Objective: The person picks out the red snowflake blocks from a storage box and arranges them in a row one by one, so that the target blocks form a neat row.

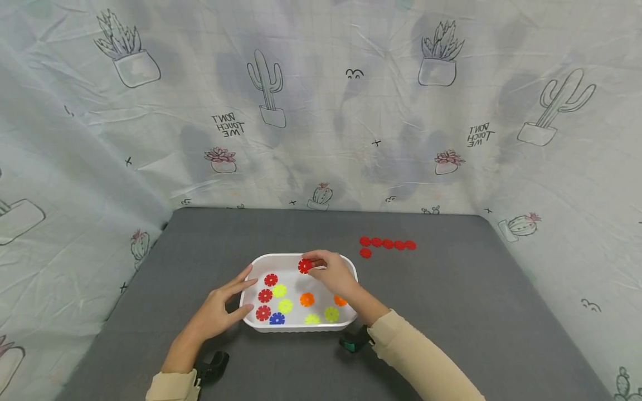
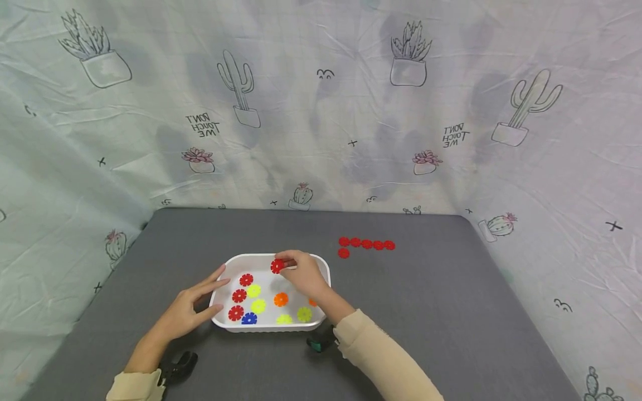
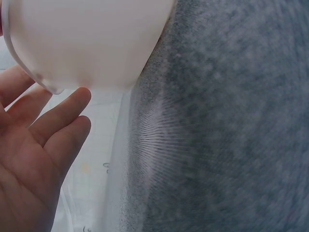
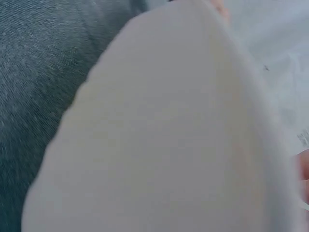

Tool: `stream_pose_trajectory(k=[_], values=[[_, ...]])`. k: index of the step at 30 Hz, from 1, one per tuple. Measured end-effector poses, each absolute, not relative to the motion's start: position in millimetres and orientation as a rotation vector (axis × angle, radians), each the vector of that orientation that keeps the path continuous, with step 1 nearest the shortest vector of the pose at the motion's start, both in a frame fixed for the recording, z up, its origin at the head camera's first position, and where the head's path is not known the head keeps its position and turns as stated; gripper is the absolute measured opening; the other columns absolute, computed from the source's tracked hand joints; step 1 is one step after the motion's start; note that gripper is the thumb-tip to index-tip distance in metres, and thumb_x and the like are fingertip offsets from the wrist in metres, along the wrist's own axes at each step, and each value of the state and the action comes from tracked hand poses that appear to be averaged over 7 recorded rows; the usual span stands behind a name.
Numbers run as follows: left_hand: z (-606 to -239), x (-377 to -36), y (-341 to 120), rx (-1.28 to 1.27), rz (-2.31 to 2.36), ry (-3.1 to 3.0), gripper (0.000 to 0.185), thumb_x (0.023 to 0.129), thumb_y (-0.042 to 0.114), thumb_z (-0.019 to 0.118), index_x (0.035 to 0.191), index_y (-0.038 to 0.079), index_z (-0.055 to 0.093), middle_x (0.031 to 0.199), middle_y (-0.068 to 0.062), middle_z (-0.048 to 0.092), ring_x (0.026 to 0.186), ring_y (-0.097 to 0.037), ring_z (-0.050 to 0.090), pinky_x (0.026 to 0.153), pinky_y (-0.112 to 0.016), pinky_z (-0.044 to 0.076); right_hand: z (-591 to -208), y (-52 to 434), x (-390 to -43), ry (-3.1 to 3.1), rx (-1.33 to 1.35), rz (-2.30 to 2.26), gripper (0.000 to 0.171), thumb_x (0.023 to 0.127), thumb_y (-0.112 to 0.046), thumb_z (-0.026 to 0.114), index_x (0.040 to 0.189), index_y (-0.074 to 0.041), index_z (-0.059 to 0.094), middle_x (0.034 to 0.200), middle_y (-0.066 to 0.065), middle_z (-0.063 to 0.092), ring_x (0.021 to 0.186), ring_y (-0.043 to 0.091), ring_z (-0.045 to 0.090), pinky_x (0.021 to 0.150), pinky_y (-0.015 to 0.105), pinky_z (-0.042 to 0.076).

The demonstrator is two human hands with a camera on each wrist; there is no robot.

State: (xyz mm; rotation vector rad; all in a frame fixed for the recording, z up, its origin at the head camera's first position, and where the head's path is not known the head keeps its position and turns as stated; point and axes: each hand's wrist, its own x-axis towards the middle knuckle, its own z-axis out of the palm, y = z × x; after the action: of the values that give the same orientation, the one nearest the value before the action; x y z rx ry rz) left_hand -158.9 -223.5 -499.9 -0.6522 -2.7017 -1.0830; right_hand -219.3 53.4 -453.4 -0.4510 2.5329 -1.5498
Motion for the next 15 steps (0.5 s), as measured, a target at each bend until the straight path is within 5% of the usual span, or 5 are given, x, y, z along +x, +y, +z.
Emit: stream_pose_trajectory(k=[15], values=[[-501, -158, -224, -0.645, -1.086, -2.704, 0.052, 0.079, 0.025, 0.067, 0.129, 0.020, 0.050, 0.147, 0.000, 0.027, 0.129, -0.030, 0.035, 0.097, -0.053, 0.033, -451, 122, -233, 2.445, -0.216, -1.965, 0.032, 0.081, -0.006, 0.063, 0.113, -0.010, 0.061, 0.109, 0.008, 0.061, 0.093, 0.018, 0.055, 0.075, 0.022, 0.050]])
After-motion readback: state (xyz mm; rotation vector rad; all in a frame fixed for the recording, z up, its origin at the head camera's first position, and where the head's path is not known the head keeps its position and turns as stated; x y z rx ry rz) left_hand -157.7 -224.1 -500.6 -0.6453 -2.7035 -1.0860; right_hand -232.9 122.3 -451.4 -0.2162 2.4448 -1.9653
